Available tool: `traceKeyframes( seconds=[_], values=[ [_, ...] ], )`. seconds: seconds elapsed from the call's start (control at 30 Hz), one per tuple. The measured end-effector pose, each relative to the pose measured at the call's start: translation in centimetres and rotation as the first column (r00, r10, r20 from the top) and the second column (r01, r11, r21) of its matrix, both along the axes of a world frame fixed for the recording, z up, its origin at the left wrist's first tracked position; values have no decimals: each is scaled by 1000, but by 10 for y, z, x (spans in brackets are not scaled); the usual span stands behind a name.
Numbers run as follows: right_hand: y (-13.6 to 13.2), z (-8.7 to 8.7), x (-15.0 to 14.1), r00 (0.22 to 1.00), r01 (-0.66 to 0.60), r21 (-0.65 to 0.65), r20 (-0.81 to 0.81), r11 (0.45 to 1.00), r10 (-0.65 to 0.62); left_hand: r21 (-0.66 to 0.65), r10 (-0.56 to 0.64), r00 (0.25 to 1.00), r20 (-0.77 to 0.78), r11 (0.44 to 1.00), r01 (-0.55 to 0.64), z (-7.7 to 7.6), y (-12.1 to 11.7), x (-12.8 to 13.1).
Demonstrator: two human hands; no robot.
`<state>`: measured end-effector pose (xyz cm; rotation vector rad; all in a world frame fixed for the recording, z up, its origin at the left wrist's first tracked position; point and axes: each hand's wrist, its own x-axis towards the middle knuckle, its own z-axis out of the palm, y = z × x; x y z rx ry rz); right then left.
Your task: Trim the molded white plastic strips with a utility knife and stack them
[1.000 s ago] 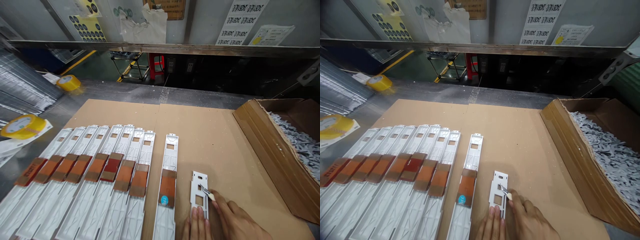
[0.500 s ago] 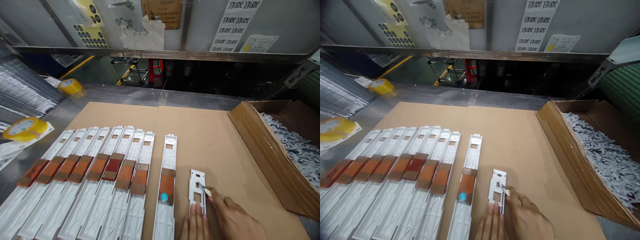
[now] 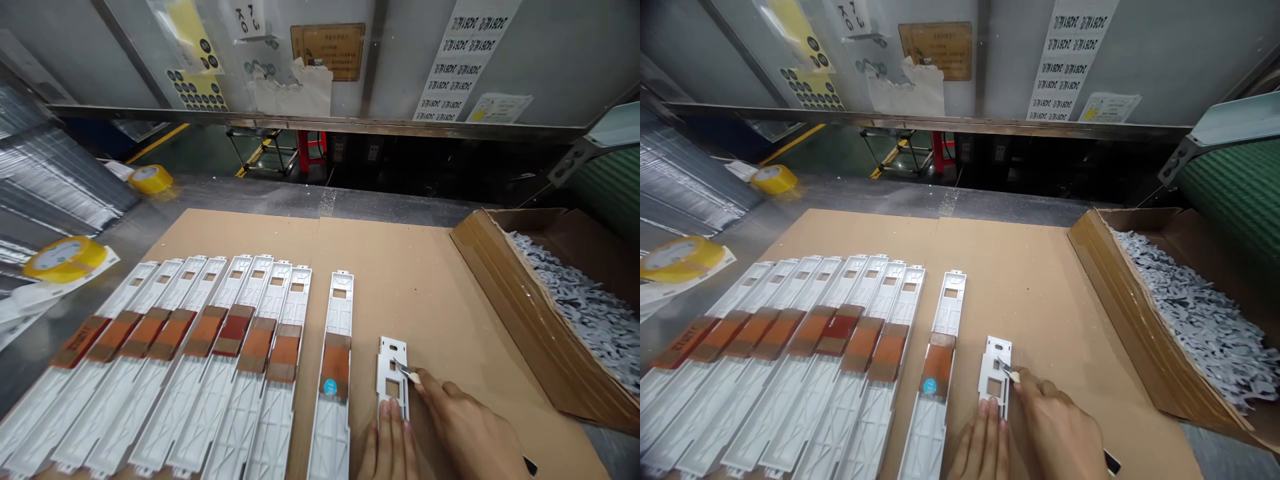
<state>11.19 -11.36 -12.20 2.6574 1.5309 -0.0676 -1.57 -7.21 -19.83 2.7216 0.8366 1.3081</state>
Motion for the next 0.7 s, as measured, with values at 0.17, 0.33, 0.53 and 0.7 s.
traceKeyframes(
  seconds=[0.17,0.33,0.53,0.7],
  values=[
    [4,7,16,987,-119,18,107,993,116,-39,-34,999,-3,999,33,-3,-2,-3],
    [7,15,35,978,-180,21,114,983,176,-16,-39,999,-2,999,39,-8,-4,-4],
    [-2,20,42,987,-57,127,-140,990,75,0,-76,997,27,997,76,-3,0,-2],
    [-21,16,38,912,179,205,-401,962,-85,-186,-86,996,8,979,86,18,22,-13]
  ],
)
